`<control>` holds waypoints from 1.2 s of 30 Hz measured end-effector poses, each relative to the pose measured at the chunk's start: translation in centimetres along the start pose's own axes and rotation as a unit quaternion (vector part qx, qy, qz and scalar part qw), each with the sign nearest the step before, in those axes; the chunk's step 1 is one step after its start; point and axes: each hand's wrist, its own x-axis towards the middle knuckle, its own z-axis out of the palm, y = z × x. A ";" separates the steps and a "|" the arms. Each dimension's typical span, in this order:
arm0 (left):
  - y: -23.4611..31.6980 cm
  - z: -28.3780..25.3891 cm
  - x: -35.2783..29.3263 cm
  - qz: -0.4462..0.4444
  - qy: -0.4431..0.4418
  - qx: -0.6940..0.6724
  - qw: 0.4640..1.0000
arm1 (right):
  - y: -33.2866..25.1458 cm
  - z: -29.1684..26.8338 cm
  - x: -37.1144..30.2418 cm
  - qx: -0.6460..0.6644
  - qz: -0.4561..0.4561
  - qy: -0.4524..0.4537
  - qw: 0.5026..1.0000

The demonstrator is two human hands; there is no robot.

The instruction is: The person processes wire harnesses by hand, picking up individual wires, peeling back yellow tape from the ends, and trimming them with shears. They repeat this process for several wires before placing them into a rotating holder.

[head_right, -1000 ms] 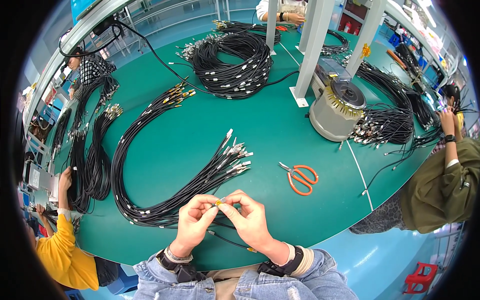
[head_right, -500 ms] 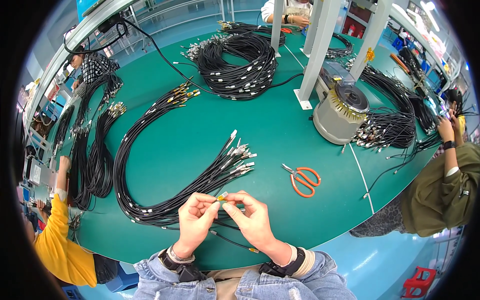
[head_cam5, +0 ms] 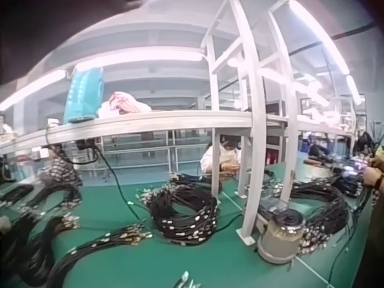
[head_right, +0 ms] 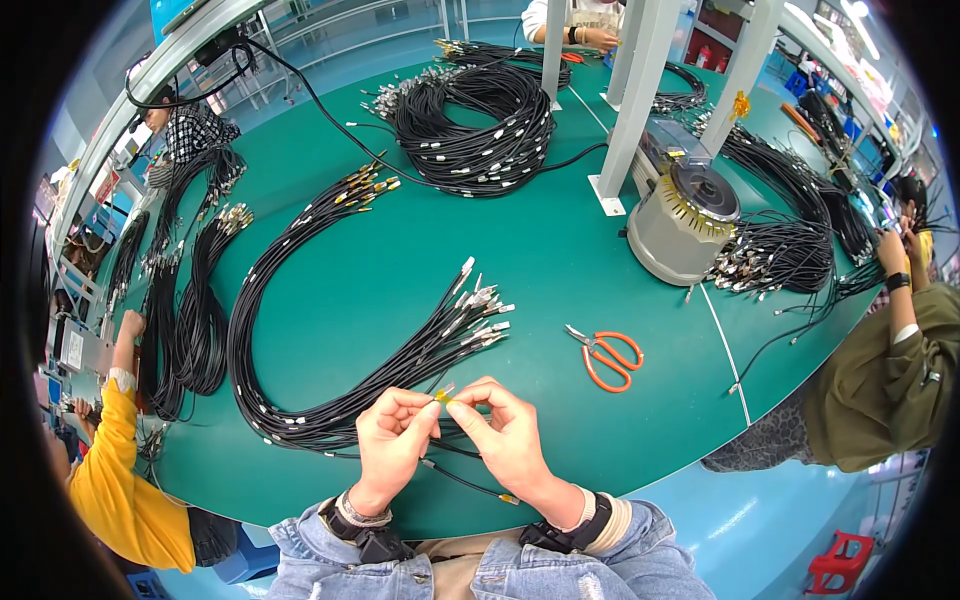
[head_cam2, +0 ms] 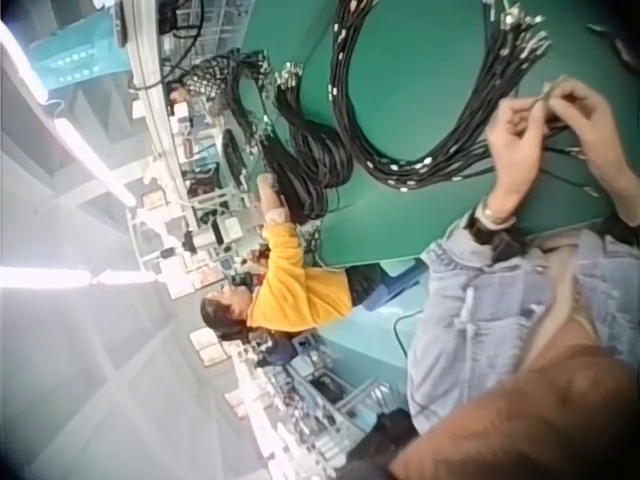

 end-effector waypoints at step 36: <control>0.8 -2.2 0.9 -0.139 -0.199 -0.060 0.968 | -0.8 0.5 0.0 0.027 0.016 -0.009 0.999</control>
